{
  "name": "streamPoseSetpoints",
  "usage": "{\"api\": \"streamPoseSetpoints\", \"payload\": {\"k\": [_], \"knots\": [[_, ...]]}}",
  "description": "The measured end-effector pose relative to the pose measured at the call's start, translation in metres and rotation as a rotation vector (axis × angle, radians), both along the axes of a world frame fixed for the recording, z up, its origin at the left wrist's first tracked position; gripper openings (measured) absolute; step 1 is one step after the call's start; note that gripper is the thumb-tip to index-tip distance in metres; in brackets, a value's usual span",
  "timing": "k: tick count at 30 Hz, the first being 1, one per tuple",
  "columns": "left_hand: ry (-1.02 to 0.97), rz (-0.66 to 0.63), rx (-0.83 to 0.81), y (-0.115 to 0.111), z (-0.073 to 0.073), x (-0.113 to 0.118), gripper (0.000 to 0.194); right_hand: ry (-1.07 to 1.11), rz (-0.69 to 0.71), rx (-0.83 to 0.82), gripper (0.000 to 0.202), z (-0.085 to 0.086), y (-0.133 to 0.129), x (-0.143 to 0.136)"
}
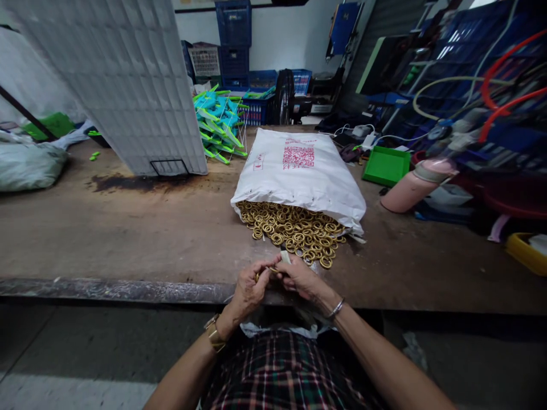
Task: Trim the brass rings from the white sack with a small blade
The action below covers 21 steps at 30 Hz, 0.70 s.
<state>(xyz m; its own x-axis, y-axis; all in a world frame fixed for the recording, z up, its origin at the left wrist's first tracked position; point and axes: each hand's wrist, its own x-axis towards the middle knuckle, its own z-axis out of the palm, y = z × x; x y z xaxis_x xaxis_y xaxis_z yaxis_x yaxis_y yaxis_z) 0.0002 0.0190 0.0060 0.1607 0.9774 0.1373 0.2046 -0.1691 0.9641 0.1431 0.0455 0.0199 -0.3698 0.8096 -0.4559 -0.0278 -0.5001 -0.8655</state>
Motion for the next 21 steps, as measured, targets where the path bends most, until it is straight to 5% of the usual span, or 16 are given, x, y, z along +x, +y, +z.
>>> {"api": "streamPoseSetpoints", "payload": {"k": [4, 12, 21], "knots": [[0.024, 0.05, -0.078, 0.001, -0.001, -0.001, 0.02, -0.03, -0.004, 0.038, 0.019, -0.001, -0.003, -0.001], [-0.052, 0.092, -0.148, -0.001, 0.01, 0.003, 0.017, -0.408, 0.002, 0.473, 0.027, -0.005, -0.002, -0.004], [-0.402, -0.072, -0.588, -0.003, 0.012, -0.001, 0.032, -0.288, 0.018, 0.325, 0.03, -0.011, -0.005, -0.003]]}}
